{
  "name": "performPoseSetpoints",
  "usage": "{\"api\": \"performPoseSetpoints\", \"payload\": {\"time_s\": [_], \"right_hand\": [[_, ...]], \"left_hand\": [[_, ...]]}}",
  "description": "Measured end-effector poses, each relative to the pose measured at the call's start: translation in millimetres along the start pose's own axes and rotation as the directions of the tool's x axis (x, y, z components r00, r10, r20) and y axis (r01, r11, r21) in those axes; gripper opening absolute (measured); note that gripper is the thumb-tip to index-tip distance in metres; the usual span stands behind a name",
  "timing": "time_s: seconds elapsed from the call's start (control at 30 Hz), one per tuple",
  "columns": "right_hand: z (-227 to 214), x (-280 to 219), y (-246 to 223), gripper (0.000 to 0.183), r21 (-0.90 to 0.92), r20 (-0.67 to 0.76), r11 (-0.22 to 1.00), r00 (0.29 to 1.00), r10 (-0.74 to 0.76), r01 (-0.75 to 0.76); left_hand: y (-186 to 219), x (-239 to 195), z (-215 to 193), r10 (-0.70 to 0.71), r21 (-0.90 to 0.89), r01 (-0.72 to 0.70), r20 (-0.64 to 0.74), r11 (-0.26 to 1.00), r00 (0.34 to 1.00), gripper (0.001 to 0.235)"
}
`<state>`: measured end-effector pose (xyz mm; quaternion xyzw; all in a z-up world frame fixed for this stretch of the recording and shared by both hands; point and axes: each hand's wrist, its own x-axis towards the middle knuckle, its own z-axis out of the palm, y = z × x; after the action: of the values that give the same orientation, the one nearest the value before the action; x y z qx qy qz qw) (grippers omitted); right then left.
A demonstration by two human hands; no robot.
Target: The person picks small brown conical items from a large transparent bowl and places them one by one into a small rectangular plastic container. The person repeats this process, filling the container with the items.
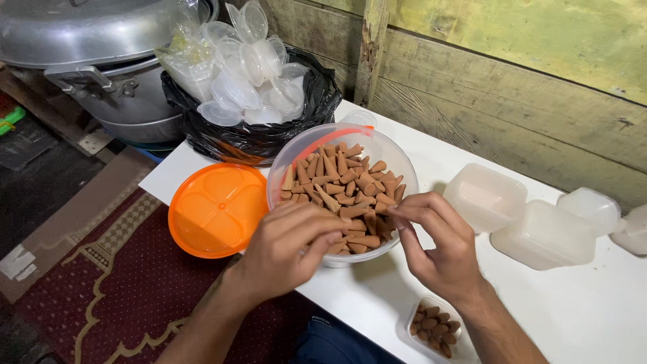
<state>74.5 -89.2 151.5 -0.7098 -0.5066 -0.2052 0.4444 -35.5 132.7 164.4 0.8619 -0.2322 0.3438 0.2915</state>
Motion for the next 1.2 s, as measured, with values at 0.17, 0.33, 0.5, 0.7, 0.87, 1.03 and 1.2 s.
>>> {"api": "performPoseSetpoints", "payload": {"time_s": [0.17, 0.33, 0.5, 0.7, 0.87, 1.03, 1.2], "right_hand": [[16, -7, 10, 0.018, -0.031, -0.079, 0.998, 0.996, -0.048, 0.046], [17, -8, 9, 0.016, -0.039, -0.087, 0.998, 0.995, -0.05, 0.047], [18, -7, 9, 0.018, -0.054, -0.102, 0.998, 0.994, -0.05, 0.044], [18, -6, 8, 0.016, -0.049, -0.095, 0.998, 0.995, -0.041, 0.037], [22, -8, 12, 0.021, -0.046, -0.148, 0.999, 0.988, -0.033, 0.027], [24, -9, 13, 0.026, -0.024, -0.196, 1.0, 0.981, 0.007, -0.012], [15, -7, 11, 0.023, 0.068, -0.186, 0.998, 0.982, 0.02, -0.007]], "left_hand": [[-34, 11, -16, -0.087, 0.118, 0.085, 0.009, 0.989, 0.996, 0.011], [-71, 30, -19, -0.169, 0.247, 0.134, 0.126, 0.96, 0.978, 0.017], [-111, 48, -3, -0.114, 0.429, -0.03, 0.306, 0.903, 0.945, 0.023], [-121, 58, 17, -0.159, 0.6, -0.162, 0.445, 0.783, 0.881, 0.011], [-154, 43, 39, -0.077, 0.596, -0.188, 0.39, 0.781, 0.918, 0.011], [-166, 37, 39, -0.03, 0.575, -0.197, 0.361, 0.794, 0.932, 0.029], [-124, 48, 14, 0.024, 0.665, -0.229, 0.302, 0.711, 0.953, 0.017]]}}
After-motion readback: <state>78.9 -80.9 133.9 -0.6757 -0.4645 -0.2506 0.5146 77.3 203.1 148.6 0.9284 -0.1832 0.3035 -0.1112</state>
